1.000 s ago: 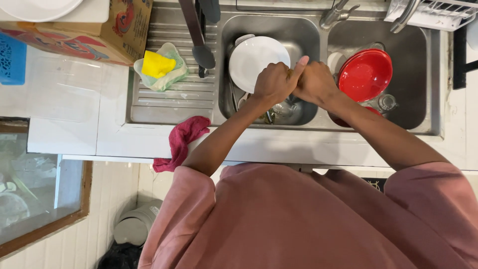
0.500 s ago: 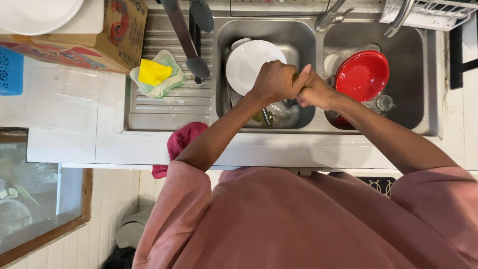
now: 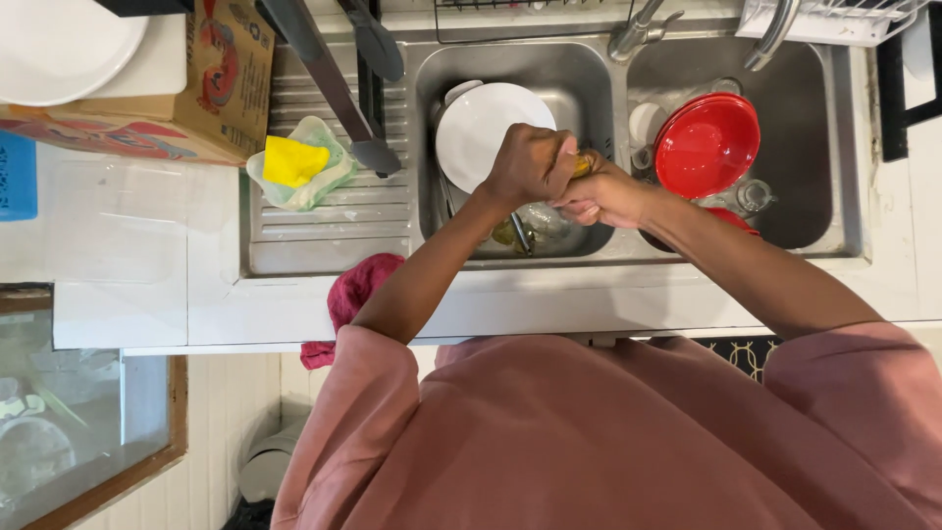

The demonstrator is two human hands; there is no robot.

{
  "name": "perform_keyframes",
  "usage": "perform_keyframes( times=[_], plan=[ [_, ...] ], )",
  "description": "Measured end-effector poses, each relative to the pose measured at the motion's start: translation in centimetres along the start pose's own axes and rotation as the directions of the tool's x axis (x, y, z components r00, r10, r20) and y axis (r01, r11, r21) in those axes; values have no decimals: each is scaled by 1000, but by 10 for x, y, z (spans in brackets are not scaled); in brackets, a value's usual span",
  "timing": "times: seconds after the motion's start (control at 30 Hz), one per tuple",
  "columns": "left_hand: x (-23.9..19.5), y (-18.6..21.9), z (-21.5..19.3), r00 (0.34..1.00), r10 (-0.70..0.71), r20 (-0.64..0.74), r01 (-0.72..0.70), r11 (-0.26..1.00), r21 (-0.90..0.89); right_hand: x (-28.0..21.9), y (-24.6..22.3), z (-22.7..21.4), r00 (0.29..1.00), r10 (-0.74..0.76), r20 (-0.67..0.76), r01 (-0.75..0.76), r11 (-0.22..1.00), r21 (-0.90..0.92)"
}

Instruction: The person washes a yellow cloth in a kitchen sink. They squeeze the cloth, apply soap from a bar, scrub it, and rinse it under running water. The person repeats the rinsing and wringing process several times.

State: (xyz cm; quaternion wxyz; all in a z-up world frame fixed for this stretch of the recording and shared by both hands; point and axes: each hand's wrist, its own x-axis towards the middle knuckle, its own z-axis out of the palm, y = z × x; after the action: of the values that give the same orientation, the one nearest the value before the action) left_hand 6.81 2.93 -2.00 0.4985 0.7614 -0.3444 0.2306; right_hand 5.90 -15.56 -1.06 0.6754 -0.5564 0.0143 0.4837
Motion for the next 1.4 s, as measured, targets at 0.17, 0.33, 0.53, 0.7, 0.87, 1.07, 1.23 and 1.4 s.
perform_keyframes(
  times=[0.17,0.33,0.53,0.7,0.87,1.07,1.23,1.4],
  plan=[
    [3,-8,-1,998,50,33,-48,997,-60,-7,-13,11,989,64,135,-68,997,24],
    [5,-18,-1,994,76,75,-70,995,-68,7,8,-3,987,110,118,-115,993,34],
    [10,-34,6,995,73,72,-71,997,-23,26,30,-14,997,-68,40,56,970,238],
    [7,-38,9,995,60,85,-59,998,-12,29,34,-15,997,-80,-15,81,964,255],
    [4,-32,7,998,35,50,-34,999,-4,22,33,-10,984,-169,49,149,949,279],
    [-12,-31,18,950,-298,-95,304,952,48,-6,16,-2,997,-77,8,61,848,526],
    [-51,-8,46,721,-678,-142,652,734,-191,-17,56,-85,851,-264,-454,-189,653,-733],
    [-109,3,121,552,-834,-17,724,489,-486,-8,53,-216,580,-776,-247,231,448,-864]
  ],
)
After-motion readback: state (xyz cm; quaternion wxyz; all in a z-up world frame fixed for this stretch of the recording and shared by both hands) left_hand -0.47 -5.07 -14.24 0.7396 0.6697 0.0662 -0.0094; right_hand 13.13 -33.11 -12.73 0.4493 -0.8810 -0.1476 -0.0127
